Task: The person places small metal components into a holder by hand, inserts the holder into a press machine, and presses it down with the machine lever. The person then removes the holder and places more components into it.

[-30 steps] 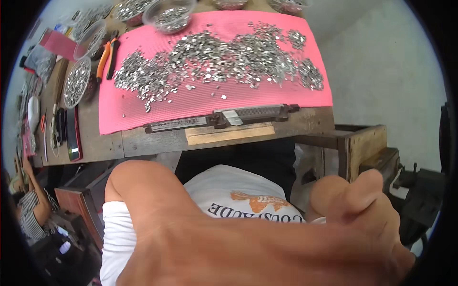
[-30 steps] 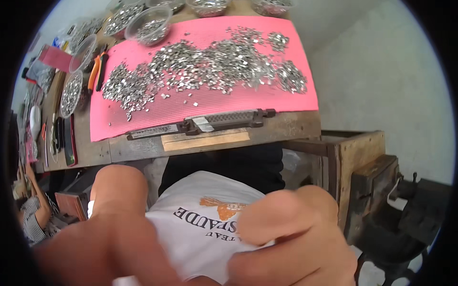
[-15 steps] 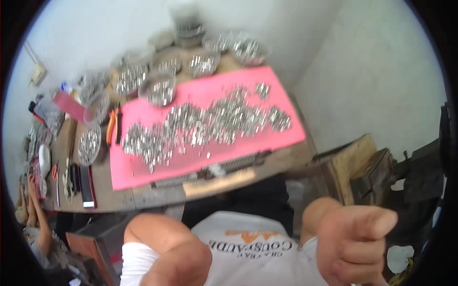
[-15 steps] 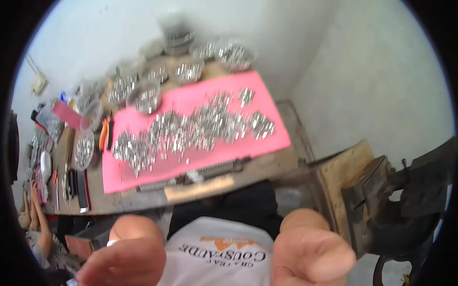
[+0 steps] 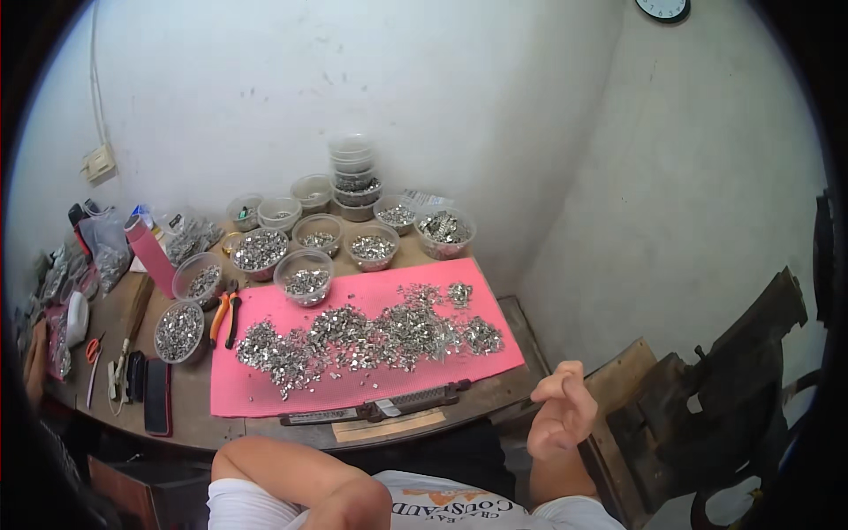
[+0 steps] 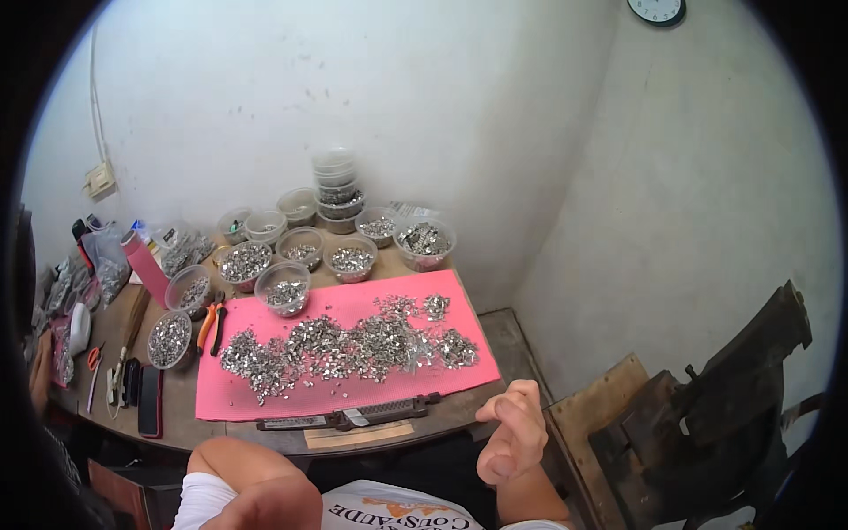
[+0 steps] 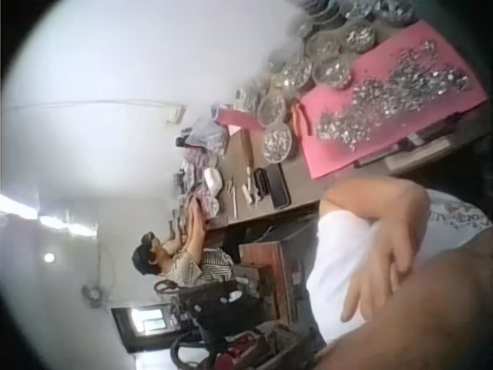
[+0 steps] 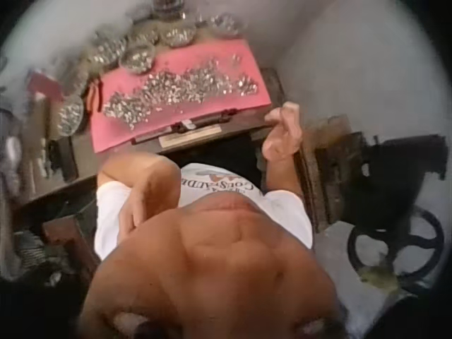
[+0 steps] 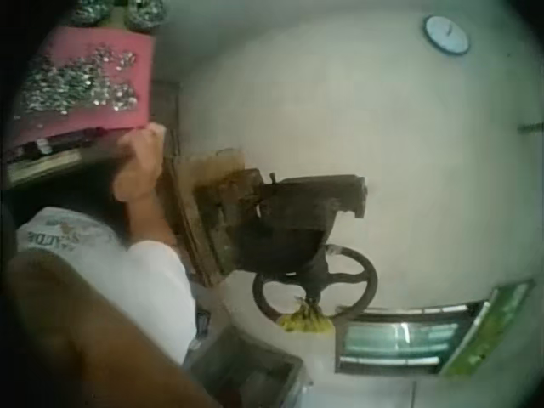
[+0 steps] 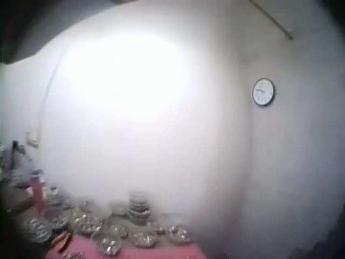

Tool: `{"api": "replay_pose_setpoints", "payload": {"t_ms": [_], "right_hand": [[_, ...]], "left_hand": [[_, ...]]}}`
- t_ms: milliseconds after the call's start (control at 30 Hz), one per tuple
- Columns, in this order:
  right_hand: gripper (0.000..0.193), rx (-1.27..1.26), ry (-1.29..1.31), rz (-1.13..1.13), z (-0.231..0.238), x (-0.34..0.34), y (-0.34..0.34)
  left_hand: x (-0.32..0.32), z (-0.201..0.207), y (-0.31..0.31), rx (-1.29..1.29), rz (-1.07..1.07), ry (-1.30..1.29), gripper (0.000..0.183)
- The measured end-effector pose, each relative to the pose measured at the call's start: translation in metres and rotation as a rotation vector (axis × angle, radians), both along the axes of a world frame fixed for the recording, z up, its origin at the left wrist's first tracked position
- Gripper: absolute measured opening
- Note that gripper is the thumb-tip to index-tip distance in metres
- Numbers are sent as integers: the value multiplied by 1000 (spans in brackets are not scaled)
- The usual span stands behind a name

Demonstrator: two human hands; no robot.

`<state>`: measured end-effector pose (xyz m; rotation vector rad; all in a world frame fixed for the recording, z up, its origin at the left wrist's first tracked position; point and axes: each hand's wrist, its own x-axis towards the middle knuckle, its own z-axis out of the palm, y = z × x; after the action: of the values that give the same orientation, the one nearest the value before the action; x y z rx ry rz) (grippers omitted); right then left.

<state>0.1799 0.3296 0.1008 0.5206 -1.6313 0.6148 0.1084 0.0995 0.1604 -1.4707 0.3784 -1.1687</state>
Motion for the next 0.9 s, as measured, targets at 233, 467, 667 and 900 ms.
{"api": "replay_pose_setpoints", "payload": {"t_ms": [233,467,667,900], "right_hand": [[38,-11,-306,-35,-3,-32,26],[19,-329,-867,-79,-10,-88,59],[19,-245,-1100,-92,-48,-144,95],[17,-21,-1094,-245,-74,-186,101]], "left_hand": [[-42,-18,-11,-1256,882,-834,21],[-165,-74,6,-1653,1050,-1160,26],[-232,-101,31,-1971,1083,-1458,27],[-275,-121,67,-1997,1313,-1451,29]]}}
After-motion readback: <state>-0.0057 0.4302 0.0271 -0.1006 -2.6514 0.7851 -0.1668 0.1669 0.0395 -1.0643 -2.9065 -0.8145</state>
